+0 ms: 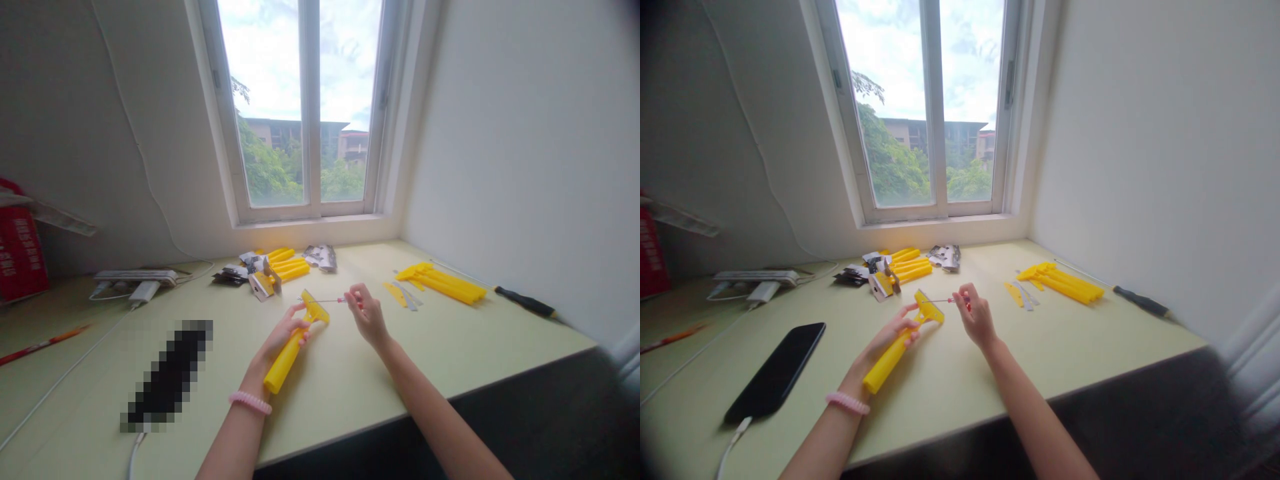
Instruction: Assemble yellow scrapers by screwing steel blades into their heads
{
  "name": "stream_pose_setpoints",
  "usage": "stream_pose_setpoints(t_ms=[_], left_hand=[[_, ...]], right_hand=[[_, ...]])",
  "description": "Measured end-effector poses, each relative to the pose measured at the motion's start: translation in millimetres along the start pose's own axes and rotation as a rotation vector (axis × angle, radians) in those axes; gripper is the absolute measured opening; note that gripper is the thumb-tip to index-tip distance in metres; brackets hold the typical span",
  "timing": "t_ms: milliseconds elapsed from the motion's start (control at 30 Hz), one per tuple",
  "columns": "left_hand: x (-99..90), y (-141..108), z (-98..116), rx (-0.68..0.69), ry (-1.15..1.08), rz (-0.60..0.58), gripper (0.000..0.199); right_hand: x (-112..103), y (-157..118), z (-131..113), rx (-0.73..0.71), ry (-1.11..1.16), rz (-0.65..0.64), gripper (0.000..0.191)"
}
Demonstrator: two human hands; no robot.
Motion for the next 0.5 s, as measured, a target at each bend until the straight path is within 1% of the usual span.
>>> stream_pose_setpoints(t_ms=[133, 300, 400, 500], left_hand=[[-0.1, -0.9, 1.3, 0.003, -0.014, 0.03, 0.057], [2.2, -2.0, 1.2, -0.015, 0.0, 0.019, 0.057], [1.8, -2.0, 0.4, -0.031, 0.017, 0.021, 0.059], [1.3, -1.9, 0.9, -0.02, 0.015, 0.02, 0.061]], right_hand=[[1.0, -0.5, -0.9, -0.034, -0.025, -0.018, 0.01], [-2.4, 0.4, -3.4, -0.073, -0.012, 0.036, 0.008], [-1.8, 1.1, -2.0, -0.037, 0.008, 0.029, 0.009], [0.3, 1.0, 1.3, 0.009, -0.026, 0.003, 0.012]])
Point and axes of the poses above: each hand's wrist, its own y-axis towards the middle knuckle, its own x-axis out of the palm, z = x × y, the point moved 7 cm from there along y, towards the middle knuckle, and after that the axes turned 8 degrees about x, right-handed, at the moved point
